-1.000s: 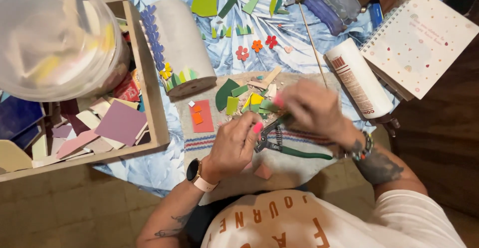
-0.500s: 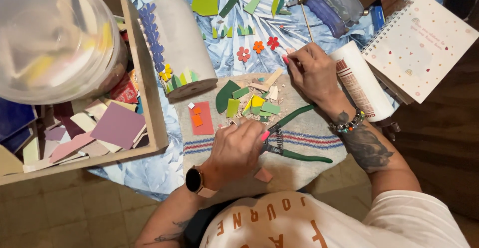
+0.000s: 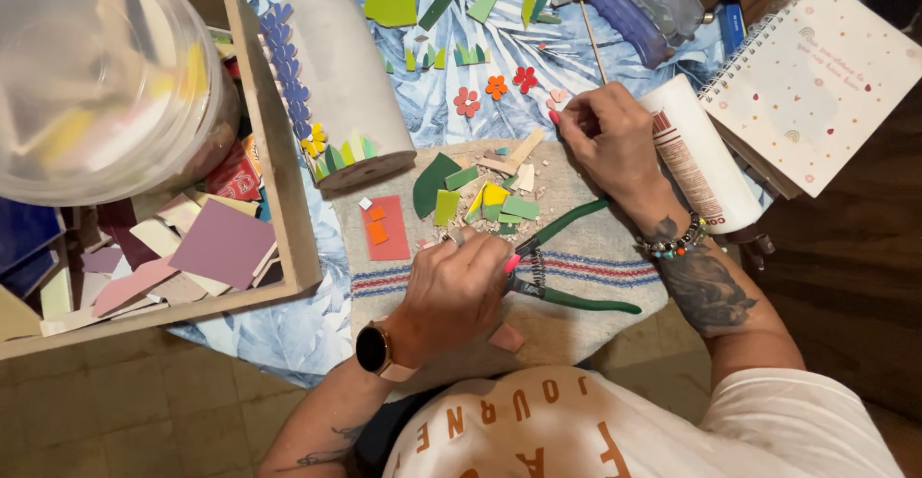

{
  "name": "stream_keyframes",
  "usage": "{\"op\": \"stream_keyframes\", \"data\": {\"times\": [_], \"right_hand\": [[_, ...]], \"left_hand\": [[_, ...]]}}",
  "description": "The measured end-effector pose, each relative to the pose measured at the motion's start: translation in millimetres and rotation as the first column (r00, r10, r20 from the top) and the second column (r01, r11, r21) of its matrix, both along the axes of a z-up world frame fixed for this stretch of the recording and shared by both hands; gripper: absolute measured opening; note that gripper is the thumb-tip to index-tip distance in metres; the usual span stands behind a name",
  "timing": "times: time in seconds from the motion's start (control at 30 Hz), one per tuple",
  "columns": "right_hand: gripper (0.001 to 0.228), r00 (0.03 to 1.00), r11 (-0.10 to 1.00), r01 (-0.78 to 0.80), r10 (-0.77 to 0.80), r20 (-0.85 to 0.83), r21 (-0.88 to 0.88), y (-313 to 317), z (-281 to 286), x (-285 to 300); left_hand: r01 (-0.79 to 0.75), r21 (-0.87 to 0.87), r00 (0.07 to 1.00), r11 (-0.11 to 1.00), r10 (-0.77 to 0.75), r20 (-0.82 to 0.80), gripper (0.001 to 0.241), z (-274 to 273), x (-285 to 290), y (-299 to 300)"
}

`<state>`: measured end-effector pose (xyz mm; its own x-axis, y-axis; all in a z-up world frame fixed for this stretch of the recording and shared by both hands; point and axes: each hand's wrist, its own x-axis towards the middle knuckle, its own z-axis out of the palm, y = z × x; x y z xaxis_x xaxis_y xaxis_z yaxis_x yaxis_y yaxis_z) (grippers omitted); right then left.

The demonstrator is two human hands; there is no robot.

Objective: The person trims small pieces of material using nippers over a towel.

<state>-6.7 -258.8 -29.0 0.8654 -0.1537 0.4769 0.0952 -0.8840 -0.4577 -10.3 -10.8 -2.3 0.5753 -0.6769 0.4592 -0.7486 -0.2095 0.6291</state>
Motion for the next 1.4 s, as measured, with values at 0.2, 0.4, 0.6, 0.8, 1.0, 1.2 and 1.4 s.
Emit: {"op": "stream_keyframes", "data": {"times": [0.2, 0.4, 0.6, 0.8, 1.0, 1.2, 1.4], "right_hand": [[0.013, 0.999, 1.000, 0.022, -0.022, 0.023, -0.011, -5.4, -8.9, 1.9], [0.015, 0.999, 0.999, 0.030, -0.030, 0.020, -0.041, -5.1, -7.4, 3.4], [0.016, 1.000, 1.000, -0.013, 0.013, 0.023, -0.020, -10.3, -12.1, 0.6], [0.017, 0.999, 1.000, 0.013, -0.013, 0.035, 0.006, -8.5, -12.4, 2.3], [0.017, 1.000, 1.000, 0.022, -0.022, 0.022, 0.013, -7.0, -10.8, 2.5], [0.017, 0.999, 0.999, 0.027, -0.027, 0.016, 0.033, -4.5, -7.6, 2.3], [0.020, 0.999, 0.999, 0.024, -0.025, 0.035, 0.046, -5.3, -10.5, 5.2]], "left_hand": [[0.011, -0.023, 0.998, 1.000, -0.010, 0.054, 0.013, 4.3, 2.8, -1.2], [-0.005, -0.027, 0.998, 1.000, 0.006, 0.061, 0.014, 7.3, 2.3, -1.5], [-0.023, -0.032, 0.997, 0.999, 0.026, 0.079, 0.014, 7.3, 2.5, -0.7], [-0.008, -0.044, 0.995, 0.999, 0.012, 0.099, 0.013, 5.6, 1.9, -2.8], [-0.012, -0.040, 0.994, 0.999, 0.017, 0.106, 0.014, 6.5, 2.1, -2.2], [0.000, -0.040, 0.994, 0.999, 0.004, 0.107, 0.014, 8.9, 2.8, -0.6], [-0.019, -0.012, 0.989, 1.000, 0.020, 0.146, 0.014, -0.4, 1.2, -1.5]]}}
